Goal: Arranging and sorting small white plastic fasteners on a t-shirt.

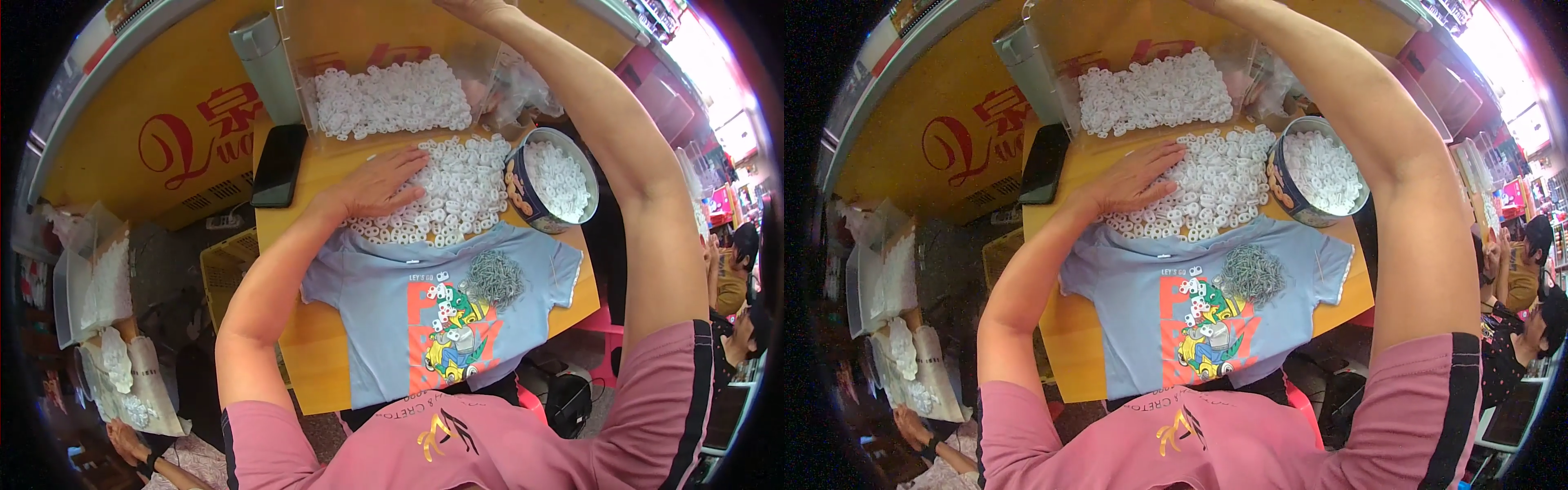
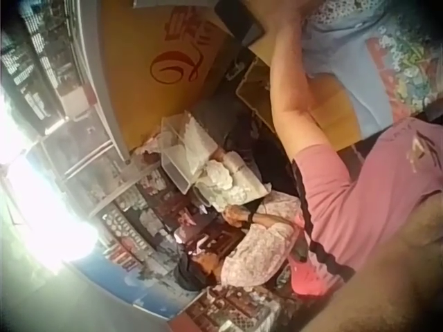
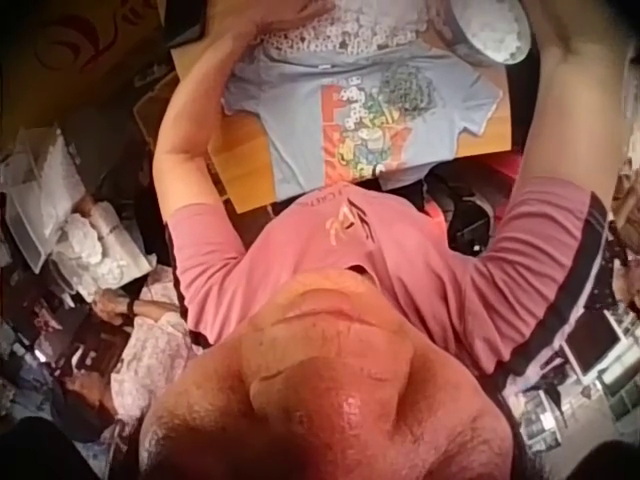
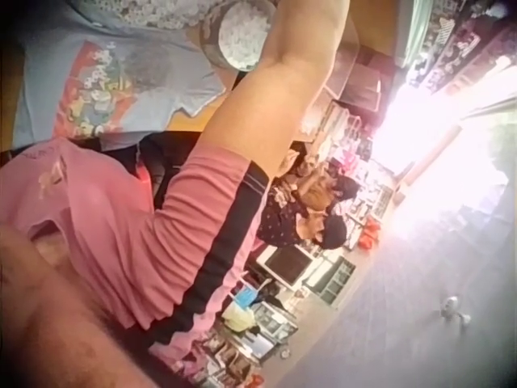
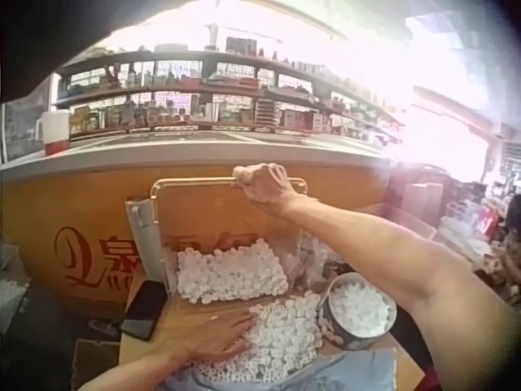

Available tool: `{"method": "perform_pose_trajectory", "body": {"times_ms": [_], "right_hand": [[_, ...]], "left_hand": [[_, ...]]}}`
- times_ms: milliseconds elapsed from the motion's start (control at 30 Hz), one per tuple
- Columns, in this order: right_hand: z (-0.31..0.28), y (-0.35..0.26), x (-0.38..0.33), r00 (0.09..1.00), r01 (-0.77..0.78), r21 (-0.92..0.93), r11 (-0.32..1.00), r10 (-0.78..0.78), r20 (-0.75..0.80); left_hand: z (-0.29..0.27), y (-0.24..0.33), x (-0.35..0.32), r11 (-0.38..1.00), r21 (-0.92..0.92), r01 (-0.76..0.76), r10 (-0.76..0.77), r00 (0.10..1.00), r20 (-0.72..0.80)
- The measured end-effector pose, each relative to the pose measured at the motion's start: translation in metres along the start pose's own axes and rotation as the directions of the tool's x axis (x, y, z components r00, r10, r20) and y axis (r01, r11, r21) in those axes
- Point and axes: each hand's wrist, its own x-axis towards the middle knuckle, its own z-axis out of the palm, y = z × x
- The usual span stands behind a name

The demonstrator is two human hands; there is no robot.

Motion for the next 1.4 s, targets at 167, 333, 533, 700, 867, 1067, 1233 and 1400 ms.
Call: {"method": "perform_pose_trajectory", "body": {"times_ms": [167, 333, 533, 700, 867, 1067, 1233, 1400], "right_hand": [[0.001, -0.001, 0.0, 0.999, -0.034, -0.056, 0.998, 0.034, -0.003], [0.005, 0.008, 0.0, 0.999, 0.05, 0.049, 0.998, -0.049, -0.021], [-0.002, 0.01, 0.004, 0.995, 0.089, 0.007, 0.996, -0.089, 0.047], [-0.005, 0.01, 0.003, 0.994, 0.083, 0.014, 0.996, -0.084, 0.075], [-0.018, 0.013, 0.003, 0.985, 0.057, 0.016, 0.998, -0.059, 0.164], [-0.06, -0.015, -0.004, 0.984, 0.176, -0.073, 0.982, -0.174, 0.024], [-0.109, -0.032, -0.049, 0.968, 0.166, 0.089, 0.982, -0.179, 0.175], [-0.15, -0.115, -0.176, 0.91, 0.136, 0.506, 0.852, -0.309, 0.275]], "left_hand": [[-0.006, 0.001, 0.0, 1.0, -0.013, -0.003, 0.003, 0.999, 0.032], [-0.009, 0.001, 0.001, 0.999, -0.038, 0.017, -0.015, 0.998, 0.053], [-0.01, 0.002, -0.001, 1.0, -0.008, 0.006, -0.006, 0.999, 0.036], [-0.009, 0.002, -0.001, 1.0, 0.016, -0.003, 0.002, 1.0, 0.02], [-0.014, 0.01, 0.01, 0.999, 0.04, 0.001, -0.001, 1.0, 0.005], [-0.031, 0.011, 0.016, 0.993, -0.117, -0.031, 0.009, 0.982, -0.188], [-0.062, 0.044, 0.001, 0.994, -0.09, -0.062, 0.042, 0.977, -0.209], [-0.067, 0.082, -0.064, 0.987, -0.036, 0.158, -0.161, 0.936, -0.314]]}}
